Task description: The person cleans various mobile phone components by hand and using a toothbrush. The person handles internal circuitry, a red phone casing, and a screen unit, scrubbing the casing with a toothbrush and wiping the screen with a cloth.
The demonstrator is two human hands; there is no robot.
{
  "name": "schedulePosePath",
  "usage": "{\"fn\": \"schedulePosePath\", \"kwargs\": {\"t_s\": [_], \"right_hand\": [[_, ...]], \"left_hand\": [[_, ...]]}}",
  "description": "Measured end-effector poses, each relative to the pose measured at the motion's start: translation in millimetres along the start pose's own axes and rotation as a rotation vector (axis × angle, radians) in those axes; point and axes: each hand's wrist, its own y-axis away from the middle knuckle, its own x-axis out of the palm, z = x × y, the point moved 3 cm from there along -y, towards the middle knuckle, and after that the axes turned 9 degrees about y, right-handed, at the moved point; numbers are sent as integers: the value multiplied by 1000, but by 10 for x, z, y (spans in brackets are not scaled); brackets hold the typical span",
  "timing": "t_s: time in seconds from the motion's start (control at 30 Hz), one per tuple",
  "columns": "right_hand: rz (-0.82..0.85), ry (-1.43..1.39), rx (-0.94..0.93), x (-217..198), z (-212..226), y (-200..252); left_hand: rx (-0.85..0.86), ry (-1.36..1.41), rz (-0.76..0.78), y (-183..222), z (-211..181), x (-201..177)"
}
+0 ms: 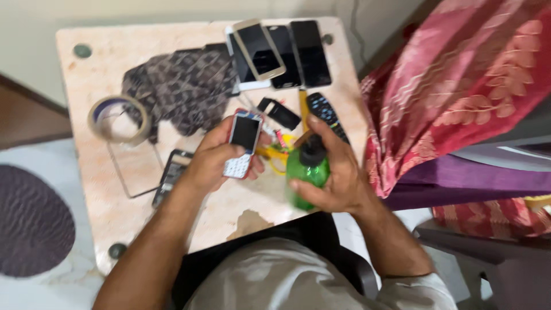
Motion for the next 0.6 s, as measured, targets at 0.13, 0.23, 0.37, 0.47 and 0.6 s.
{"fn": "schedulePosePath", "kwargs": {"t_s": [0.13, 0.23, 0.37, 0.47, 0.6], "right_hand": [[10, 519, -24, 37, 110, -151], [63, 585, 47, 78, 159, -192], [105, 584, 33, 126, 169, -230], [123, 576, 69, 145, 139, -249], [142, 552, 64, 159, 131, -255]], "left_hand": [[-2, 10, -16, 0, -13, 9], [-6, -11, -28, -15, -9, 5], [-25, -37, -34, -19, 1, -15], [-34, -34, -36, -23, 19, -22], [-17, -25, -36, -29, 21, -38]]}}
